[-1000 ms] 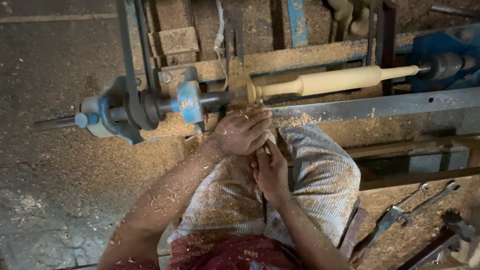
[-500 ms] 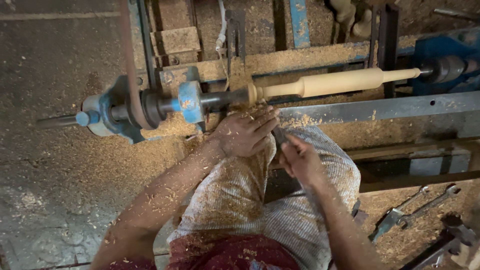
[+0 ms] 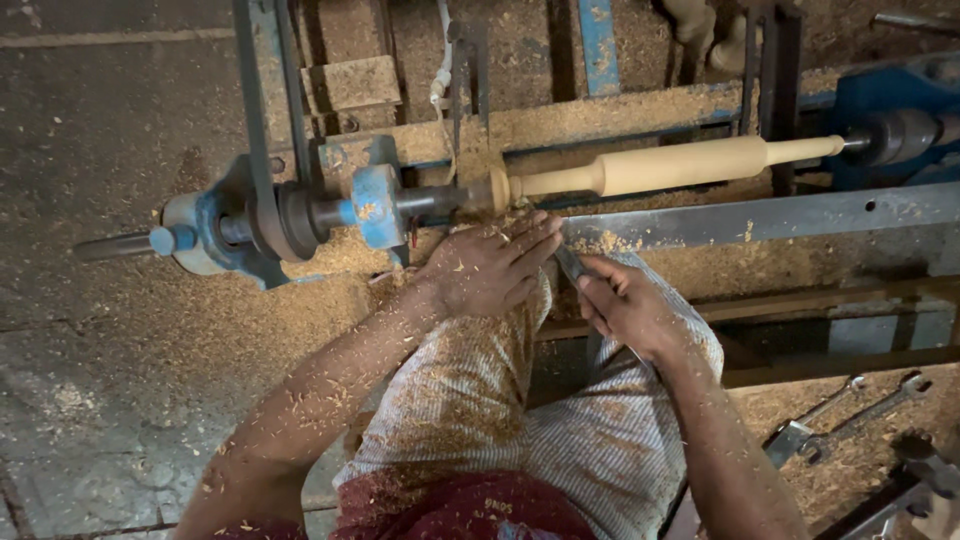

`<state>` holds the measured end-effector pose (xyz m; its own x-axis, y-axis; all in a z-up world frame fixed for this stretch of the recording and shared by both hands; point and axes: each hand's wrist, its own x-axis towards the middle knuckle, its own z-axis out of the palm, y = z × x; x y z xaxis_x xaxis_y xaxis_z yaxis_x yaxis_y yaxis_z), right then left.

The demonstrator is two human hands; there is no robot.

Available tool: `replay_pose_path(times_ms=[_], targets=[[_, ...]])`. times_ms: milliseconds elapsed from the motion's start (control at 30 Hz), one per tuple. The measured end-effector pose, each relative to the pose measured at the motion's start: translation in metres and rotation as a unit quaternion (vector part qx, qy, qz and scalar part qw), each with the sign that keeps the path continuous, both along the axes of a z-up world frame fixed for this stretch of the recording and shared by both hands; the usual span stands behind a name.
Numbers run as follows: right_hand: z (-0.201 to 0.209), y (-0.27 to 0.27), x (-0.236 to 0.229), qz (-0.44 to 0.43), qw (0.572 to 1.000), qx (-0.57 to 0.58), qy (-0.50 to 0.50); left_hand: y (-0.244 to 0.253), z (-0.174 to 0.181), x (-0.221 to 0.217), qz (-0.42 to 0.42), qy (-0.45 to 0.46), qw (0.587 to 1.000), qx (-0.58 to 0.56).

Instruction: The person shapes a cylindrical wooden piece mounted on a lathe using a chisel and sandpaper. They remove material with the chisel and then smooth the surface with sandpaper while the lathe rotates.

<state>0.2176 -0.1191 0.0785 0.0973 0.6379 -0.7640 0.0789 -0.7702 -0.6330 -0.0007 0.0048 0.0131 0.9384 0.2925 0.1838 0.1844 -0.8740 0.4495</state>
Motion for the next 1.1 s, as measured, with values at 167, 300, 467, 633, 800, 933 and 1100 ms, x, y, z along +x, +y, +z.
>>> replay_pose_path(times_ms=[167, 300, 467, 633, 800, 933, 1100], targets=[[0.001, -0.001, -0.004, 0.019, 0.999, -0.014, -0.039, -0.002, -0.006, -0.002, 0.007, 0.002, 1.000, 0.003], [-0.002, -0.004, -0.008, 0.012, 0.998, -0.023, -0.051, -0.006, -0.017, -0.001, 0.017, -0.025, 0.999, 0.026], [-0.007, -0.008, -0.019, 0.068, 0.992, -0.015, -0.109, -0.009, -0.029, -0.002, 0.016, -0.051, 0.996, 0.067], [-0.008, -0.016, -0.041, -0.051, 0.996, -0.041, -0.068, -0.007, -0.035, 0.002, 0.030, -0.094, 0.994, 0.048], [-0.013, -0.020, -0.060, -0.069, 0.996, -0.001, -0.055, -0.004, -0.037, 0.007, 0.045, -0.151, 0.984, 0.081], [-0.021, -0.024, -0.077, -0.099, 0.993, 0.012, -0.065, -0.004, -0.035, 0.007, 0.056, -0.175, 0.981, 0.070], [-0.031, -0.026, -0.113, -0.180, 0.982, 0.035, -0.043, -0.005, -0.030, -0.004, 0.070, -0.194, 0.978, 0.024]])
